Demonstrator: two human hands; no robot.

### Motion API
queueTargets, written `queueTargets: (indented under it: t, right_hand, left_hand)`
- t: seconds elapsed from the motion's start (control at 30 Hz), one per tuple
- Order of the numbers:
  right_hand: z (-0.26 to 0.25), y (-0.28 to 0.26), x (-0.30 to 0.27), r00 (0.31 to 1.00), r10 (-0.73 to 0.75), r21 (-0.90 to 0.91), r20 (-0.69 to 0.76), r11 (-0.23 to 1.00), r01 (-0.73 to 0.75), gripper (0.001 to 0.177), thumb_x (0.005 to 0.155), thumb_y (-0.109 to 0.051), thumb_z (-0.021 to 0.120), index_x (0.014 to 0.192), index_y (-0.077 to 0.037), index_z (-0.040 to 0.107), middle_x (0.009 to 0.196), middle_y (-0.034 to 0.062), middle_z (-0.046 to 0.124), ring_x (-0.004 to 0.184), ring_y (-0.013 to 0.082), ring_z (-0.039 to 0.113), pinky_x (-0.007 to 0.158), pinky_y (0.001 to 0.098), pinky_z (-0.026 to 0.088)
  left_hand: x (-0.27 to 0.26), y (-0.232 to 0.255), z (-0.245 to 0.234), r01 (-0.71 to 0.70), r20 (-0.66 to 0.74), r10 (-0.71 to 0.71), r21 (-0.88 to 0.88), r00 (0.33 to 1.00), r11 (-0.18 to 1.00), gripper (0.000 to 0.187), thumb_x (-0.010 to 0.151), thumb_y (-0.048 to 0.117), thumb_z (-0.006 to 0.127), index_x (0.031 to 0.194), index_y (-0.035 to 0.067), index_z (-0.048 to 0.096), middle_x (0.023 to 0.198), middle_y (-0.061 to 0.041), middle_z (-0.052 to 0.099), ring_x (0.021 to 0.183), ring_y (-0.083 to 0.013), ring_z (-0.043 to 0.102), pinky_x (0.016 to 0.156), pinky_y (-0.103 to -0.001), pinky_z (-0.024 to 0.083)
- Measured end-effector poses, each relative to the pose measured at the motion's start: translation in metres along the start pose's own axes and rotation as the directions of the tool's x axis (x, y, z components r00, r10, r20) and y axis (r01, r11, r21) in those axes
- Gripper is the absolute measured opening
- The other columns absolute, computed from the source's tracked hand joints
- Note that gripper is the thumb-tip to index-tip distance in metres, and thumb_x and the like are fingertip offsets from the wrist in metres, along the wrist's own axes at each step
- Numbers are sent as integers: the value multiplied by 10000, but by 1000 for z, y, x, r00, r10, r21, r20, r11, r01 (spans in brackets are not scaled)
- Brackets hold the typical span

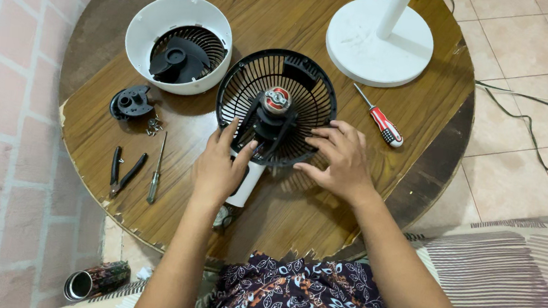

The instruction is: The person assembles a standing fan by attaching the front grille to the motor housing and securing it with a screw. They then place the fan blade into the housing and attach the rear grille, tightening the central nut to complete the assembly.

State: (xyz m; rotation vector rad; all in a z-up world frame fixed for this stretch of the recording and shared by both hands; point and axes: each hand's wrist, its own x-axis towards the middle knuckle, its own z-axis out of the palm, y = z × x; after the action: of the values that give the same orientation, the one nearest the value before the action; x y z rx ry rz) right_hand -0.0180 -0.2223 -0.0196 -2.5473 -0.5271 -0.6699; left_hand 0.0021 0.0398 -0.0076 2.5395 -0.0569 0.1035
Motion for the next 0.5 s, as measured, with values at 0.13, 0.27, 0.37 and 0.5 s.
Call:
queueTargets:
  t: [0.13, 0.27, 0.37, 0.5]
  right_hand:
    - [7, 5, -4, 1000, -24, 24, 0, 999, 24, 393, 740, -351, 858, 1065, -154, 756, 1318, 34, 660, 1370, 315, 492, 1081, 498, 364]
    - [14, 15, -7, 1000, 6, -8, 6, 1000, -6, 403, 749, -272, 859, 1125, -176, 751, 1399, 10, 636, 1433, 307, 469, 1120, 494, 358]
    - [19, 24, -7, 998, 62, -39, 4, 997, -62, 463, 757, -263, 854, 1195, -169, 737, 1452, 12, 607, 1412, 322, 466, 1100, 490, 360]
    - [25, 36, -10, 987, 160, -65, -8, 985, -160, 498, 789, -243, 823, 1268, -176, 706, 1522, 6, 564, 1421, 322, 462, 1118, 472, 369]
  left_hand:
    - [-3, -8, -5, 69, 137, -59, -67, 989, 995, 798, 937, 566, 590, 1573, 153, 343, 1430, -222, 558, 1243, -416, 591, 1004, -500, 469]
    - [-6, -13, -7, -56, 186, 100, -229, 978, 972, 1044, 845, 491, 725, 1609, 52, 164, 1457, -289, 505, 1337, -417, 521, 1086, -454, 421]
    - [-8, -16, -2, -174, 152, 243, -367, 958, 914, 1196, 789, 416, 815, 1610, -5, 53, 1536, -347, 402, 1437, -433, 420, 1153, -436, 355]
    - [-15, -17, 12, -179, 139, 272, -468, 952, 865, 1304, 738, 377, 852, 1627, -19, -16, 1579, -357, 343, 1497, -429, 341, 1200, -438, 289]
